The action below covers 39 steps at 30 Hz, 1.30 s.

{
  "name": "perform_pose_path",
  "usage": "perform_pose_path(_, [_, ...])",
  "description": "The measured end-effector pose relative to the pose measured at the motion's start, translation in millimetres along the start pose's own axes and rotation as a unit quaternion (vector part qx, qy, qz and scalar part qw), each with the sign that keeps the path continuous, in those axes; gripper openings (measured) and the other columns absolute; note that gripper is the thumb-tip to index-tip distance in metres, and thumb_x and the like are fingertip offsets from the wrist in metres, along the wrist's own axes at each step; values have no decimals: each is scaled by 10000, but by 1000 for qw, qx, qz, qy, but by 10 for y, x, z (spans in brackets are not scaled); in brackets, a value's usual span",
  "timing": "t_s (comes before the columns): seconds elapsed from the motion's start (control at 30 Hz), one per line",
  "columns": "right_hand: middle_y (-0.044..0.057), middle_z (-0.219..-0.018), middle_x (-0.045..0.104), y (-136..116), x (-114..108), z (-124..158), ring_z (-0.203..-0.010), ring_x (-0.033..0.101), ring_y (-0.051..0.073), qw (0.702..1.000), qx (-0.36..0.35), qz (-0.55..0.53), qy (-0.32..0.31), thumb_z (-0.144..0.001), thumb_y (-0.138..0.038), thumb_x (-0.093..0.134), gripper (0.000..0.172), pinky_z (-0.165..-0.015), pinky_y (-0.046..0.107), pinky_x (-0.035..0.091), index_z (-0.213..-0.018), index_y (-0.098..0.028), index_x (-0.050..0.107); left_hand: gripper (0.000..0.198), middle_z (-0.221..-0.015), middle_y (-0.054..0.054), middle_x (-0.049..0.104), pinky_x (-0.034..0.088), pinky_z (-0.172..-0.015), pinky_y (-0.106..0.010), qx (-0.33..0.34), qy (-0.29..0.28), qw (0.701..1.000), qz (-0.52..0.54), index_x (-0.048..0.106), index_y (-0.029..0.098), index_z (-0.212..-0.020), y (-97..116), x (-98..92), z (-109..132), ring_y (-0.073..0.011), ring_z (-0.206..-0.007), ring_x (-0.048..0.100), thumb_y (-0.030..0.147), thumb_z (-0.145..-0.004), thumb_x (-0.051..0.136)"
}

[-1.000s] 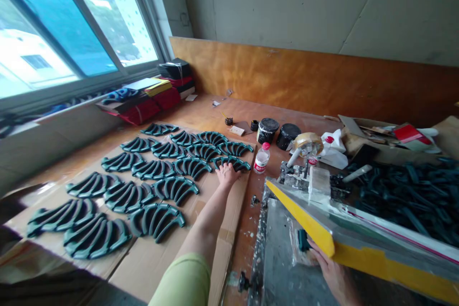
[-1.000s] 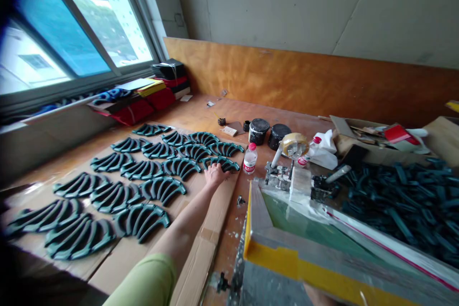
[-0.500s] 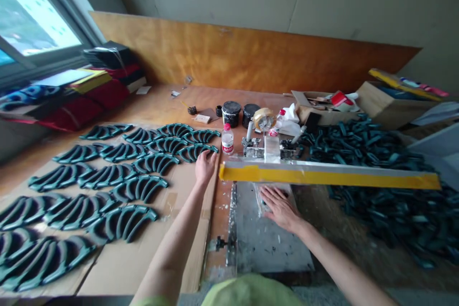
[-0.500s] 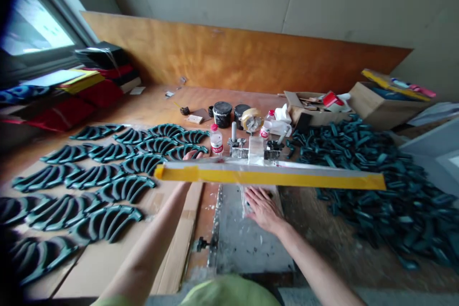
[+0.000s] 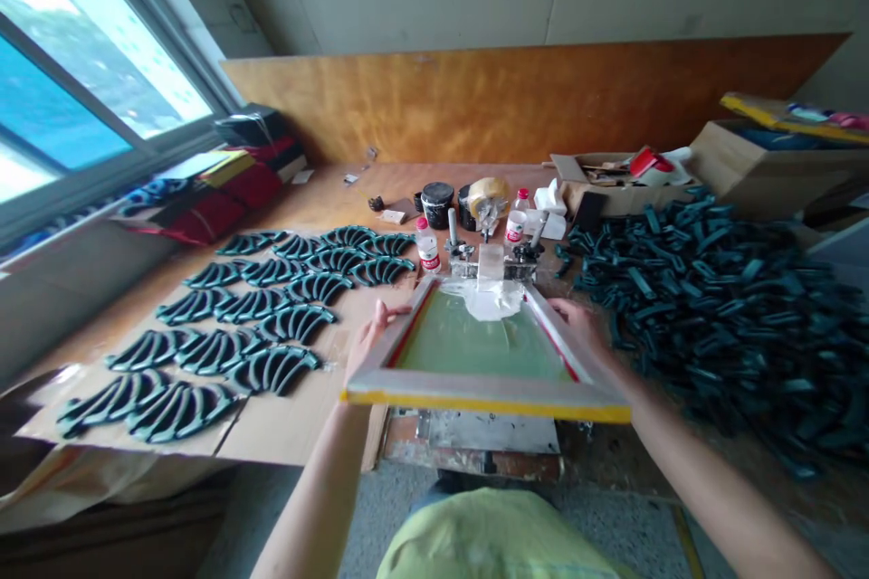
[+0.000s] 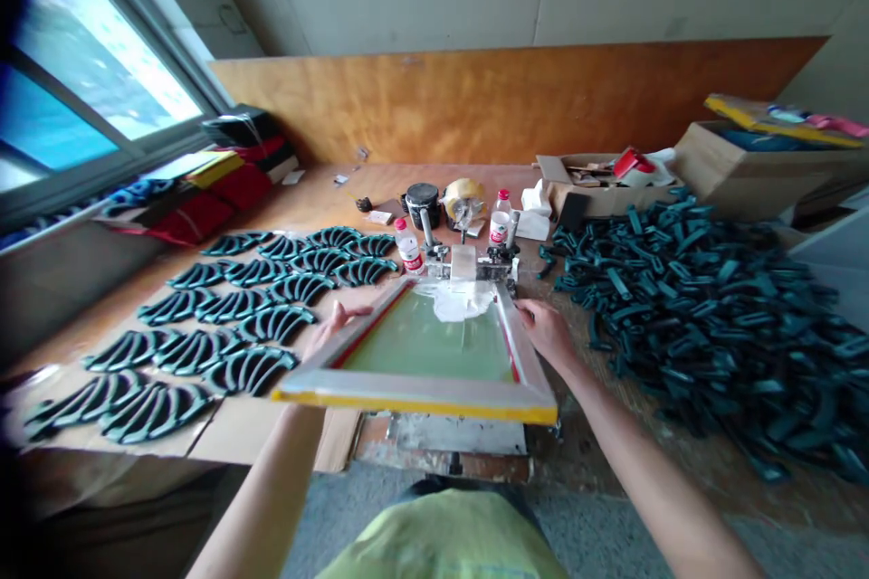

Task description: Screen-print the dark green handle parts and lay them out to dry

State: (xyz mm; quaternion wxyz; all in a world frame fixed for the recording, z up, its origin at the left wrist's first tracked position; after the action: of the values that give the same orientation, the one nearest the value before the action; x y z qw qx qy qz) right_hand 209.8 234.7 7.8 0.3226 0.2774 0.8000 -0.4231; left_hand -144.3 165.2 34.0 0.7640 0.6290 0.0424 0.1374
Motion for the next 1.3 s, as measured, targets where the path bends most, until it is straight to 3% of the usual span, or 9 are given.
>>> perform_pose_path(0.1, [105,-1195,662,-40,1,-321,-1025,660,249,1000,8,-2,18,-893,-270,568,353,-906,413,554,-1236,-213,627,664,-787,-37,726,493,-575,-251,-89,-39,994,-56,701,154,-1120,-643,-128,180,-170,-649,642,612,-643,754])
perform_pose_path(0.2, [136,-1375,523,-375,336,-667,-1238,523,274,998,-33,41,-30,-791,-191,690,556,-1041,430,457,-1326,-186,538,950,-730,-17,705,500,-598,-266,-103,-43,992,-62,501,154,-1408,-1164,-186,198,-189,-674,652,604,-616,770])
perform_pose_path(0.37, [111,-1059,668,-535,960,-881,-1007,612,250,970,-10,153,-188,-792,-151,686,302,-862,335,486,-1087,-163,623,1065,-636,20,631,437,-520,-238,-84,-31,991,-100,381,106,-1486,-1569,-224,69,-145,-556,572,655,-637,716])
perform_pose_path(0.53, [107,-936,694,-613,1070,-545,-906,617,233,953,-38,183,-238,-820,-131,619,95,-797,306,458,-907,-144,657,996,-703,-5,664,450,-539,-240,-92,-37,989,-106,420,117,-1463,-1680,-277,40,-151,-593,593,646,-667,696])
perform_pose_path(0.8, [34,-803,655,-948,839,-1,-810,581,170,930,-205,93,-290,-780,-16,556,186,-692,251,425,-772,-186,632,882,-757,-27,695,495,-597,-263,-87,-43,993,-67,481,149,-1421,-1746,-254,56,-193,-691,653,613,-702,697])
perform_pose_path(0.93, [41,-810,650,-872,824,-135,-819,580,184,958,-166,115,-203,-803,-44,567,156,-697,269,442,-782,-183,636,893,-711,-12,680,485,-567,-254,-85,-34,994,-63,492,134,-1409,-1699,-261,67,-177,-639,640,609,-686,713])
perform_pose_path(1.1, [74,-885,672,-988,854,179,-913,593,199,956,-225,88,-164,-828,-23,529,209,-792,302,488,-889,-166,669,944,-699,-9,680,485,-559,-248,-95,-20,994,-47,481,111,-1412,-1641,-248,104,-163,-606,623,606,-652,740])
perform_pose_path(1.2, [44,-883,685,-940,785,-33,-867,620,185,968,-180,62,-165,-850,-128,623,139,-773,295,501,-952,-203,683,959,-711,-19,691,498,-568,-257,-102,-17,994,-40,479,104,-1411,-1555,-235,142,-174,-625,635,594,-636,759])
perform_pose_path(1.3, [35,-1023,702,-818,710,-578,-912,645,189,983,-89,73,-142,-827,-223,712,386,-804,296,501,-1203,-267,637,956,-742,-27,709,497,-557,-263,-110,-27,993,-42,457,145,-1435,-1351,-223,196,-174,-609,638,578,-642,769])
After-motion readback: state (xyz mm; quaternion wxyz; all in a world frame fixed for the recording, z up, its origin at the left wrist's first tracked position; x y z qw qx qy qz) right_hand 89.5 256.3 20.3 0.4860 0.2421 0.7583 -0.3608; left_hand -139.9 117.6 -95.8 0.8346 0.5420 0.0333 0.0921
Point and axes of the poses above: each hand's wrist, its own z-axis away from the middle knuckle, its own x-axis out of the palm, y = z × x, the point moved 10 cm from there along -z, towards the middle knuckle
